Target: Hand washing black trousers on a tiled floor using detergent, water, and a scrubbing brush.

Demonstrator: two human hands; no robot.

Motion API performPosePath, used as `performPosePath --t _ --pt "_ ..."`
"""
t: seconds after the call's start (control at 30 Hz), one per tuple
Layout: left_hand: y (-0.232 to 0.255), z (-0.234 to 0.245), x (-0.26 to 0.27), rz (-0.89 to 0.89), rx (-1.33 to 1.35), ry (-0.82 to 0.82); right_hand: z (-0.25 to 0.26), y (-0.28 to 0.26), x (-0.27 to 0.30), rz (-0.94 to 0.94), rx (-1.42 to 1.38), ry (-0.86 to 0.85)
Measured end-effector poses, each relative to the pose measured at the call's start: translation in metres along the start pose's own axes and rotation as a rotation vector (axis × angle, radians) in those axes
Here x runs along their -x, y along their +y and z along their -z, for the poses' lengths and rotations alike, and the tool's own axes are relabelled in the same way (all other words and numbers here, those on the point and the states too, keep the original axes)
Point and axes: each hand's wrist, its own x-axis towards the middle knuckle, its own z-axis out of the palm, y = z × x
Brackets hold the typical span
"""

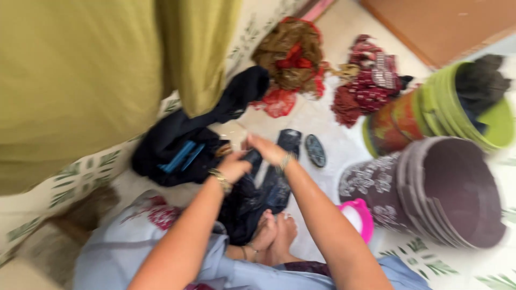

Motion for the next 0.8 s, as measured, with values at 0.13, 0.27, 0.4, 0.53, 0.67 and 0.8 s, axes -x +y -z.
performPosePath --t 0.13,0.27,0.4,0.53,0.67,0.8 --pt "0.019 -0.013 -0.006 -0.148 0.153 0.1 -0.019 -0.025 0.068 0.032 0.037 0.221" --pt "-0.022 -0.046 -0.013 -0.24 0.066 0.353 -0.028 -0.023 0.055 -0.143 0.08 0.936" --pt "-0.064 -0.045 -0.032 -0.108 -0.026 0.509 -0.071 0.006 0.045 0.101 0.824 1.013" --pt "0.005 -0.078 0.023 -0.037 0.187 0.431 -0.079 -0.092 0.055 -0.25 0.603 0.727" --pt "-0.024 -0.025 -0.01 -0.069 0.869 -0.201 -0.089 -0.122 0.064 0.019 0.672 0.767" --pt "0.045 -0.072 0.035 0.155 0.718 0.163 -0.101 -0.12 0.066 -0.053 0.724 0.611"
